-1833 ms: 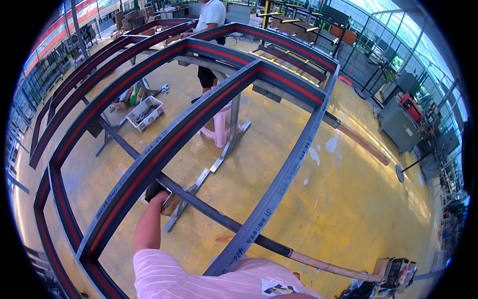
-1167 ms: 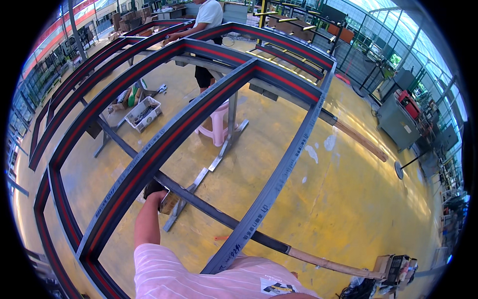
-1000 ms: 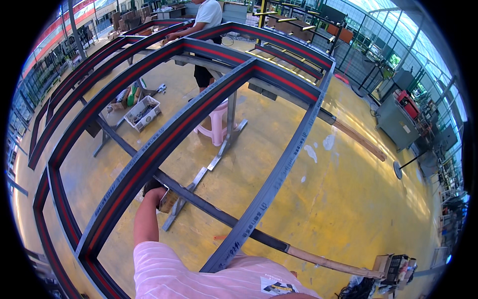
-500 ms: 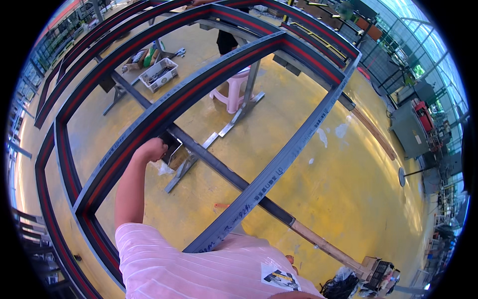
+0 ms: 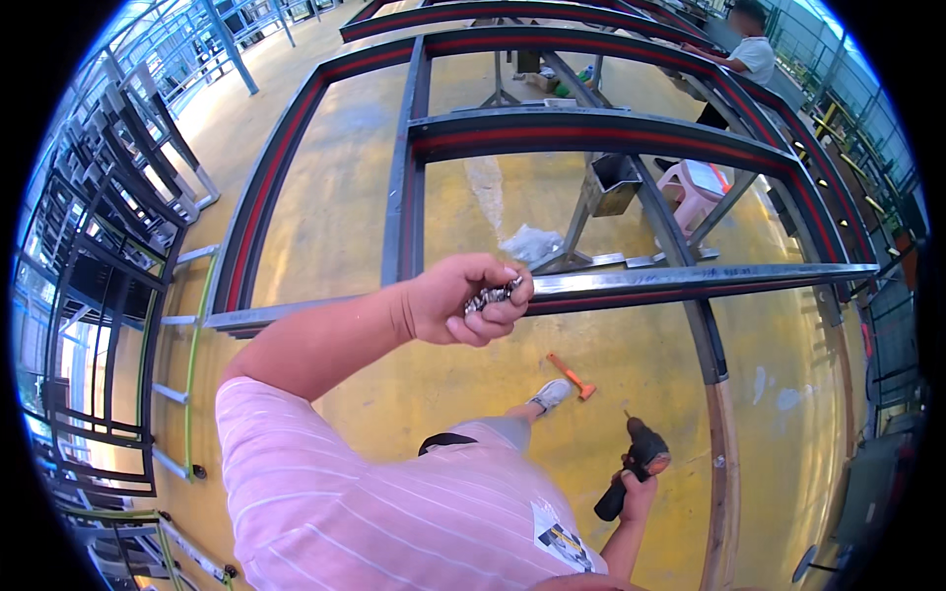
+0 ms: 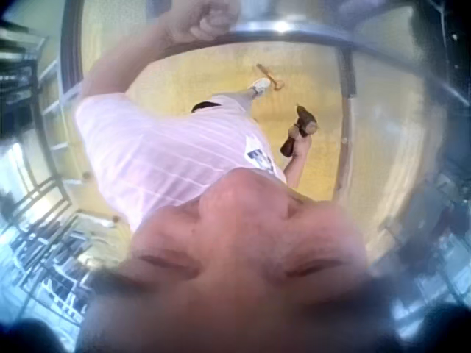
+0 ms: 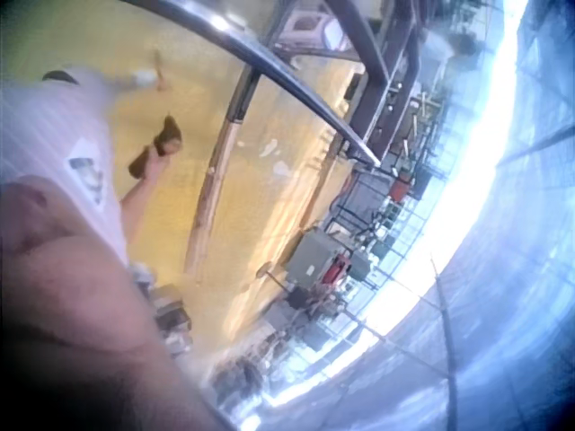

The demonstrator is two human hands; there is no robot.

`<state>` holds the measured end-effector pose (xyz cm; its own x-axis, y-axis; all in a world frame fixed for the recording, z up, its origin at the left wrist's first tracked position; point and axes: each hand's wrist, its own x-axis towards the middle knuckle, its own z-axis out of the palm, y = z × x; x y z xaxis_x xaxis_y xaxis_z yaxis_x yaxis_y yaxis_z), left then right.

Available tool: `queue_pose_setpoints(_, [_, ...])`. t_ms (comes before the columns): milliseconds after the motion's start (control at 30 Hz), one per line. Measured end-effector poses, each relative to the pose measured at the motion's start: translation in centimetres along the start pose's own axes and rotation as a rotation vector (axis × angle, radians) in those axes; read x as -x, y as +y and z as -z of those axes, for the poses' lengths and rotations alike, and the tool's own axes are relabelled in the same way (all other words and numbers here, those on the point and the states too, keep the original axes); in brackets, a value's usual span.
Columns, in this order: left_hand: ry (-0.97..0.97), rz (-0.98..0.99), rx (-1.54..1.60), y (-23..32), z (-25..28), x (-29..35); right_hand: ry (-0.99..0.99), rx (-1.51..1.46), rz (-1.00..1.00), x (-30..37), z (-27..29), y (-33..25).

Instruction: The person aligns a metal bracket with a large metal frame and drives screws into pre-drilled holes using a power drill.

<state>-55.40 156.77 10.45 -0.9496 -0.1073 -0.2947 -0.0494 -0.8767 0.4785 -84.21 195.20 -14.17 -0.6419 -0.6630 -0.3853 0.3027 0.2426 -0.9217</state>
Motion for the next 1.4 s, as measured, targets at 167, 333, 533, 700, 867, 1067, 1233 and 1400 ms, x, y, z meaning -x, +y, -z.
queue_pose_setpoints(167, [0.113, -0.08, 0.379, -17.4, 3.6, 11.3, -0.242, -0.267, 0.26, 11.3, -9.4, -1.6])
queue_pose_setpoints(333, [0.148, -0.157, 0.26, -25.6, 7.5, 15.9, -0.323, -0.079, 0.174, 21.1, -17.0, -1.3])
queue_pose_setpoints(533, [0.178, -0.072, 0.03, -25.0, 14.5, 24.0, -0.446, 0.206, 0.247, 28.4, -26.0, 3.3])
queue_pose_setpoints(700, [0.129, -0.032, 0.103, -22.6, 23.7, 34.6, -0.498, 0.508, 0.354, 32.2, -38.1, 7.6])
queue_pose_setpoints(867, [0.151, 0.081, 0.271, -19.4, 34.2, 48.3, -0.321, 0.269, 0.035, 39.5, -53.5, 14.1])
queue_pose_setpoints(1067, [0.169, 0.079, -0.005, -14.1, 38.0, 59.1, -0.357, 0.381, 0.032, 45.5, -65.7, 9.9])
queue_pose_setpoints(1233, [0.127, 0.044, -0.214, -11.9, 38.2, 61.5, -0.326, 0.305, 0.037, 47.9, -68.1, 10.6])
queue_pose_setpoints(1400, [0.164, 0.154, -0.674, -7.6, 36.4, 63.2, -0.337, 0.203, 0.165, 48.7, -69.1, 11.7])
